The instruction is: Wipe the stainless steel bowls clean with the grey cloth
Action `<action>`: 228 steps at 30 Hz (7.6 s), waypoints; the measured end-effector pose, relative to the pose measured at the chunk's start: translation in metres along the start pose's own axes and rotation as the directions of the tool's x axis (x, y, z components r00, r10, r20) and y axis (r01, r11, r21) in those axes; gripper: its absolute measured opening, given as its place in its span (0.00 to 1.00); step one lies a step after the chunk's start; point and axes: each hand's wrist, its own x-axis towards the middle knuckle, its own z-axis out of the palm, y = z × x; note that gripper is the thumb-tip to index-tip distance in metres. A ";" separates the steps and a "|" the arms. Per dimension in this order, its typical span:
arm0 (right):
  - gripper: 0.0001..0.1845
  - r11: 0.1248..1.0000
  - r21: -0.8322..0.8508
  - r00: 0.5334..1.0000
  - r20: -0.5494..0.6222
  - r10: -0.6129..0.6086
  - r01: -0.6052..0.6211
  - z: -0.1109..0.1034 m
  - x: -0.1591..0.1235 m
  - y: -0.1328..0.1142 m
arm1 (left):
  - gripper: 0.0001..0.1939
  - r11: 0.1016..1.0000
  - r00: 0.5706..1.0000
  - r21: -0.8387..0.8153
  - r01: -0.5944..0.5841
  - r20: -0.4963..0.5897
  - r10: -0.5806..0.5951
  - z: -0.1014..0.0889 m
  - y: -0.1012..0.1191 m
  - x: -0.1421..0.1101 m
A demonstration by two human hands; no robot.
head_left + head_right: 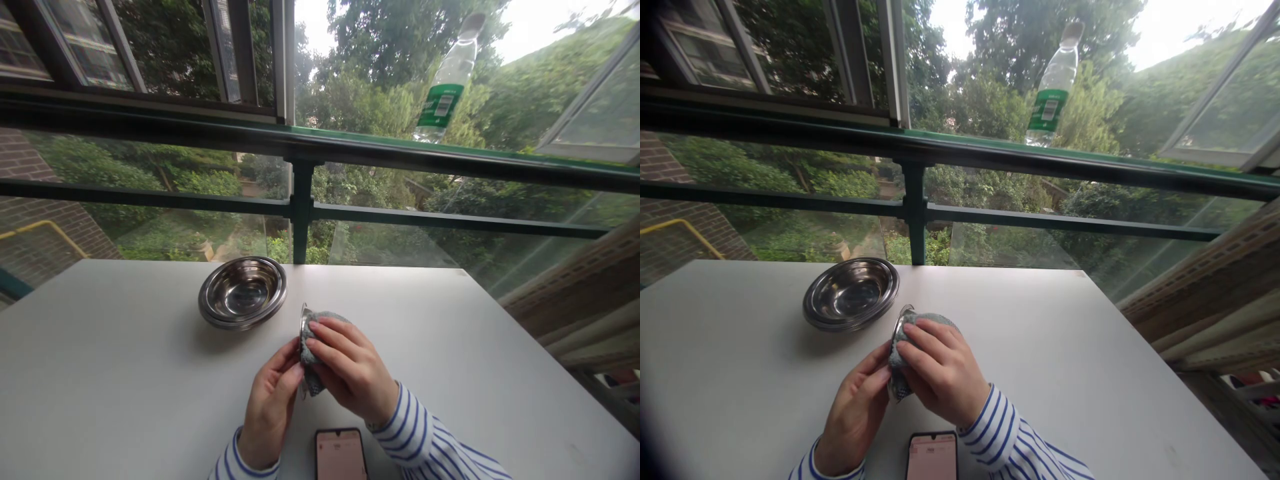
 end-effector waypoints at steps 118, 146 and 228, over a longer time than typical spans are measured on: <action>0.18 0.998 -0.043 0.999 0.023 0.038 -0.037 -0.007 0.002 0.000 | 0.13 0.998 0.997 0.062 -0.019 0.074 0.014 -0.005 -0.001 0.000; 0.17 1.000 0.012 0.998 0.051 0.028 -0.029 -0.010 0.004 -0.003 | 0.17 0.973 0.996 0.218 -0.076 0.066 0.063 -0.017 -0.008 0.005; 0.24 0.896 -0.344 0.947 -0.254 0.199 -0.281 -0.019 -0.017 0.019 | 0.13 0.906 0.937 -0.414 -0.090 -0.343 -0.064 0.002 0.012 0.016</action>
